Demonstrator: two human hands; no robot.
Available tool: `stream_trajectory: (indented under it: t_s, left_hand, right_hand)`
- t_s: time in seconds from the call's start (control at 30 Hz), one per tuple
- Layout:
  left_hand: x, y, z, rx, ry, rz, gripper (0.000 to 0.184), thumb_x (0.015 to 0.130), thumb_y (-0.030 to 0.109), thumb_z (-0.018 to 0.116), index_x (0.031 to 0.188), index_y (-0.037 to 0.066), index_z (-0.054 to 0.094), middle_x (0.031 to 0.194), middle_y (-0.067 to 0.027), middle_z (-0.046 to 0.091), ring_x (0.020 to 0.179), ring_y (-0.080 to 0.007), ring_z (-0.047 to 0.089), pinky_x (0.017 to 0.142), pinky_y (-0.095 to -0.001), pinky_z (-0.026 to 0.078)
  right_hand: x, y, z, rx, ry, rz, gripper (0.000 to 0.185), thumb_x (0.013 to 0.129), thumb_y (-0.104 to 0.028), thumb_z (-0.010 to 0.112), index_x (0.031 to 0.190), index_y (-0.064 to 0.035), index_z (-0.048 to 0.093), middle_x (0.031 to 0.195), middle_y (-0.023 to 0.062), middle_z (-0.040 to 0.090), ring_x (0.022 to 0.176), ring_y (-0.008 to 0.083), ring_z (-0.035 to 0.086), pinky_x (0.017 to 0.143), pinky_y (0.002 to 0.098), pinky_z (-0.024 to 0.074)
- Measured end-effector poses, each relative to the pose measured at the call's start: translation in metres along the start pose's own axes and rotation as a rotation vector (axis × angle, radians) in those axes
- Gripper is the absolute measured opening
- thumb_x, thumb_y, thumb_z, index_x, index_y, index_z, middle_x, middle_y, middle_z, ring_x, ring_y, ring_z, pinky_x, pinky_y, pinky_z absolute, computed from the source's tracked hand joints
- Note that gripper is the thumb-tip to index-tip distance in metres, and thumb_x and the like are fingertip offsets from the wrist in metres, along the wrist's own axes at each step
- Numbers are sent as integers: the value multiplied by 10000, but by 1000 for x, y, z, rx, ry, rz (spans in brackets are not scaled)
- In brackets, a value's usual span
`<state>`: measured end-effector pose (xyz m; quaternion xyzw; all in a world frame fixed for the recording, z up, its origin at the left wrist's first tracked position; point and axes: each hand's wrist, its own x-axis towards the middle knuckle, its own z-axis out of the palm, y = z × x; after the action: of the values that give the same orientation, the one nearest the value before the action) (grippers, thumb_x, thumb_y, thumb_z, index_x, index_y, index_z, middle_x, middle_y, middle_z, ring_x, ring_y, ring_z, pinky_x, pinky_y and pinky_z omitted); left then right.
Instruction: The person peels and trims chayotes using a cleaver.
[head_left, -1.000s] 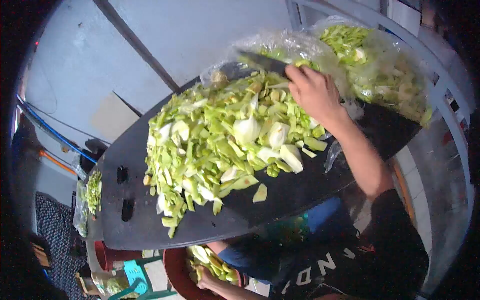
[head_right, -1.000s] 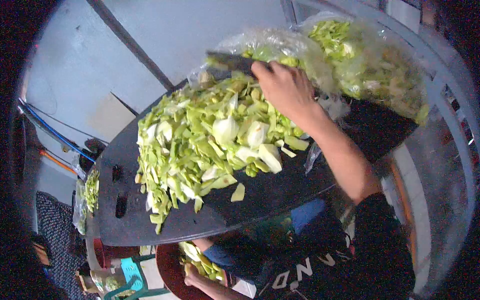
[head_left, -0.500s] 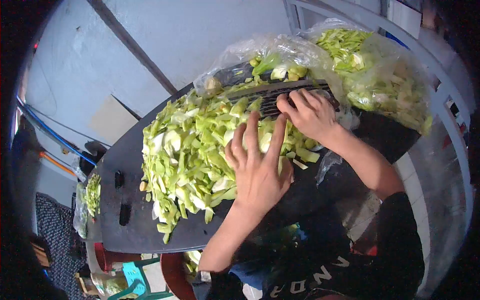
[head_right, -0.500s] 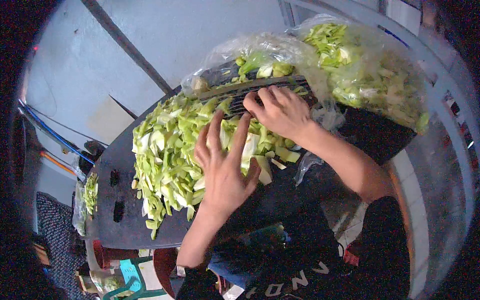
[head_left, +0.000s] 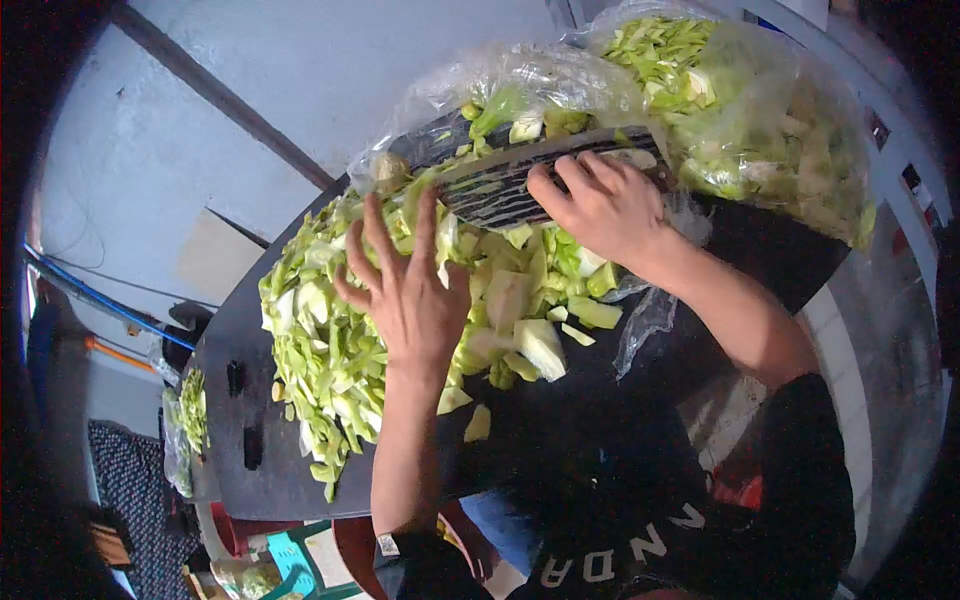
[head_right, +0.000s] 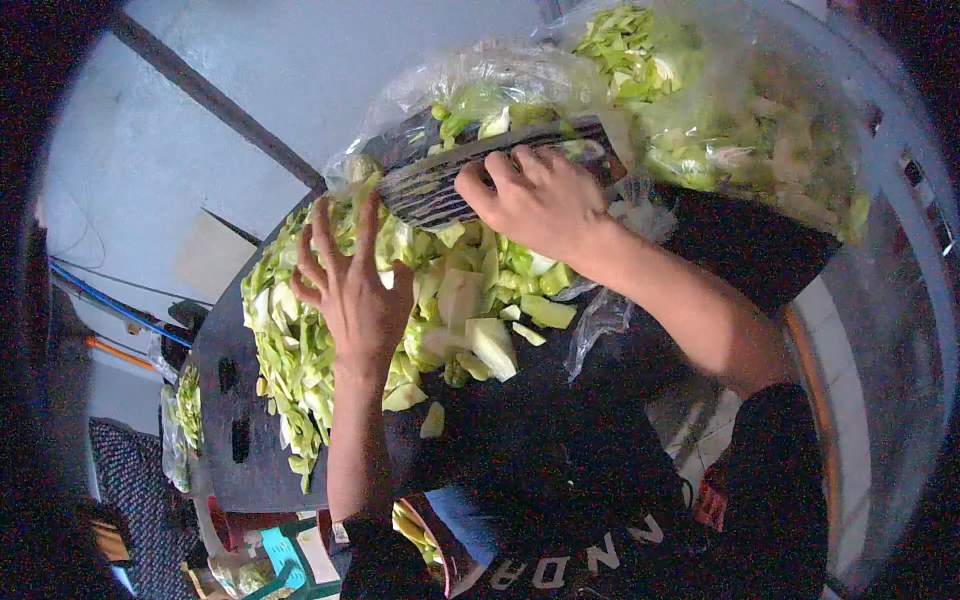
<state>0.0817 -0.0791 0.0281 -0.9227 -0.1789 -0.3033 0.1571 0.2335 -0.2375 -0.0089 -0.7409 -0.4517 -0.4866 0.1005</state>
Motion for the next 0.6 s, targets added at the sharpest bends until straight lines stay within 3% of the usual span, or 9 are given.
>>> stream_trajectory:
  t_s: [0.07, 0.17, 0.27, 0.37, 0.5, 0.6]
  left_hand:
    - [-4, 1, -2, 8, 2, -37, 804, 673, 192, 717, 1408, 345, 427, 1512, -129, 236, 1349, -381, 220, 1058, -581, 178]
    - [-16, 19, -19, -231, 14, 192, 752, 678, 200, 736, 1372, 328, 478, 1497, -131, 264, 1321, -382, 256, 1075, -522, 203]
    - [-24, 33, -12, -212, -13, 311, 611, 689, 219, 753, 1272, 292, 584, 1472, -113, 330, 1297, -373, 306, 1064, -509, 222]
    - [-14, 16, 18, -240, 214, 330, 309, 726, 217, 741, 1033, 212, 706, 1380, -80, 471, 1249, -345, 386, 1040, -495, 261]
    - [6, -16, 23, -305, 360, 178, 383, 687, 135, 728, 1065, 160, 668, 1283, -98, 522, 1183, -345, 429, 980, -496, 327]
    - [6, -9, 8, -420, 338, 243, 410, 681, 94, 710, 1086, 129, 656, 1221, -123, 536, 1139, -370, 443, 969, -487, 358]
  right_hand:
    - [-1, -1, 1, 7, -7, 12, 214, 744, -141, 599, 954, -108, 579, 757, 29, 521, 715, 184, 616, 555, 301, 542]
    - [-2, -1, 5, 28, -9, 20, 209, 769, -159, 587, 967, -96, 562, 753, 50, 550, 685, 208, 631, 529, 321, 541]
    - [-3, -1, 5, 65, -14, 22, 197, 795, -176, 574, 967, -84, 548, 750, 70, 578, 666, 231, 647, 509, 346, 540]
    - [-3, 3, 0, 83, -29, 39, 201, 791, -172, 573, 968, -81, 547, 750, 73, 581, 670, 234, 651, 503, 350, 539]
    - [-7, 3, -1, 109, -22, 55, 200, 782, -167, 575, 960, -80, 542, 738, 71, 571, 657, 235, 647, 498, 353, 538]
    - [-7, 1, -4, 118, -57, 80, 201, 768, -134, 578, 960, -83, 546, 738, 69, 555, 672, 239, 644, 526, 362, 534]
